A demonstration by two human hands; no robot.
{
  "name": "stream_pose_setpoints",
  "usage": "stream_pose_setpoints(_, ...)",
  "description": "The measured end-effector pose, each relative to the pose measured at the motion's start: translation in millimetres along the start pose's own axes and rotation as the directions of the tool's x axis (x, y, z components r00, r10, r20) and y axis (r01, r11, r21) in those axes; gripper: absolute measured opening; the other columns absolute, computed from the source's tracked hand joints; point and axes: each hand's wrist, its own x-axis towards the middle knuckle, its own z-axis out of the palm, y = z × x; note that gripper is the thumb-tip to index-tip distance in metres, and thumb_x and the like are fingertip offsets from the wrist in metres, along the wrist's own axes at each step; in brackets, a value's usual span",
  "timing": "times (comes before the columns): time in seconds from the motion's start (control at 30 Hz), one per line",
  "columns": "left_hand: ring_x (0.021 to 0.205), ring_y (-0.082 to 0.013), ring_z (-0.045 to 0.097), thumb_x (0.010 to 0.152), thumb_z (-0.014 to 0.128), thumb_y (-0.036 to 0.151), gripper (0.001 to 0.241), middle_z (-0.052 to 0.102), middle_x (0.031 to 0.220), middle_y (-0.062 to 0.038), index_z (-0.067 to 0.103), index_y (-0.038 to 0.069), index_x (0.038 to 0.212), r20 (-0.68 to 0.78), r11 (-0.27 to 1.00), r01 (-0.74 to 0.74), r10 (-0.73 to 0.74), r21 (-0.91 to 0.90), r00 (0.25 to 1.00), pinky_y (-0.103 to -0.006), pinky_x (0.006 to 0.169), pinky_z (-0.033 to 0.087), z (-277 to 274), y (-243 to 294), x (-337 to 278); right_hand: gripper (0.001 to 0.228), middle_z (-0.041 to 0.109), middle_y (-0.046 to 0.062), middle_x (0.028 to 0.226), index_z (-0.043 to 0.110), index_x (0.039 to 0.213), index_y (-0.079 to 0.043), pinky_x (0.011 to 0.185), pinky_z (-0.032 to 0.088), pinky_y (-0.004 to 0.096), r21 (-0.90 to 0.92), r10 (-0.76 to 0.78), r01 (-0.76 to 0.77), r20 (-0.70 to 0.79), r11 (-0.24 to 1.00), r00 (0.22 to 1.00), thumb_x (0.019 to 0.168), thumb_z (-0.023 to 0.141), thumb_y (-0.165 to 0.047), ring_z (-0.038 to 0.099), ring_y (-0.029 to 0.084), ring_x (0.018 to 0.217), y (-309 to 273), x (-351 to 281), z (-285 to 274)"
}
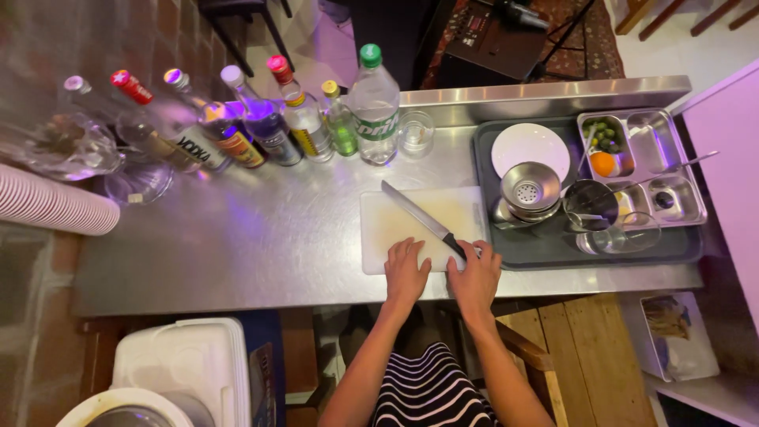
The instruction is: The person organizes bar tools and ingredients on a stainless steel countertop. They move a cocktail shaker, strainer, and glass, then arrange a cutting board and knife. Finally, they line up several bottles of alcohol and mixers in a row.
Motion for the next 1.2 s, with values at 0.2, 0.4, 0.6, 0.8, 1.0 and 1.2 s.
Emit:
stream_pose_setpoints(0.2,0.135,-0.0337,0.046,0.086,0.074,0.023,0.045,0.058,0.141,-0.011,0.066,0.012,0.129,-0.021,0.999,0.027,-0.028,-0.034,0.999,-0.0481,0.109,0.039,-35.3,-19.6,-6.0,0.044,0.061,0.011,0.121,0.072,0.121,-0.013,0.096,0.048,0.045,0.076,-0.051,0.049,0.032,0.996,0.998,0.079,0.08,-0.021,0.054,0.037,0.111,-34.9,-5.1,10.6)
stream_pose_setpoints(0.4,0.134,-0.0325,0.047,0.09,0.071,0.026,0.042,0.058,0.14,-0.011,0.066,0.011,0.129,-0.033,0.998,0.02,-0.022,-0.065,0.999,-0.0463,0.11,0.038,-84.5,-34.6,-5.5,0.039,0.061,0.013,0.122,0.073,0.12,-0.014,0.095,0.048,0.045,0.13,-0.096,0.086,0.075,0.988,0.993,0.082,0.079,-0.022,0.054,0.037,0.111,-77.5,-13.6,26.1)
stream_pose_setpoints(0.6,0.13,-0.0326,0.049,0.089,0.071,0.027,0.042,0.061,0.136,-0.01,0.067,0.014,0.129,-0.062,0.994,0.016,-0.023,-0.108,0.998,-0.0442,0.108,0.04,-117.4,-70.5,2.1,0.036,0.064,0.009,0.118,0.074,0.117,-0.015,0.094,0.049,0.042,0.155,-0.089,0.072,0.106,0.985,0.99,0.082,0.077,-0.022,0.056,0.034,0.11,-126.8,-22.6,47.6)
stream_pose_setpoints(0.8,0.128,-0.0347,0.049,0.086,0.072,0.023,0.043,0.061,0.133,-0.011,0.068,0.014,0.128,-0.069,0.99,0.029,-0.039,-0.141,0.997,-0.0455,0.109,0.038,-142.3,-101.7,14.9,0.034,0.065,0.01,0.116,0.075,0.115,-0.014,0.094,0.049,0.043,0.147,-0.098,0.078,0.135,0.986,0.986,0.082,0.076,-0.022,0.057,0.035,0.108,-161.6,-24.3,67.3)
stream_pose_setpoints(1.0,0.128,-0.0361,0.049,0.088,0.072,0.021,0.041,0.06,0.133,-0.014,0.068,0.012,0.128,-0.112,0.979,0.001,-0.025,-0.206,0.993,-0.0445,0.109,0.04,-163.3,-116.4,21.6,0.032,0.066,0.01,0.119,0.076,0.114,-0.014,0.095,0.049,0.043,0.173,-0.074,0.043,0.179,0.984,0.981,0.084,0.074,-0.024,0.057,0.035,0.111,-191.6,-21.7,75.1)
stream_pose_setpoints(1.2,0.126,-0.0374,0.05,0.088,0.072,0.02,0.041,0.06,0.134,-0.015,0.067,0.012,0.128,-0.117,0.969,0.044,-0.075,-0.243,0.99,-0.0446,0.108,0.042,-177.3,-112.5,28.3,0.03,0.068,0.01,0.115,0.076,0.113,-0.015,0.091,0.05,0.042,0.193,-0.136,0.097,0.2,0.976,0.97,0.086,0.074,-0.026,0.061,0.033,0.107,-210.3,-9.6,75.6)
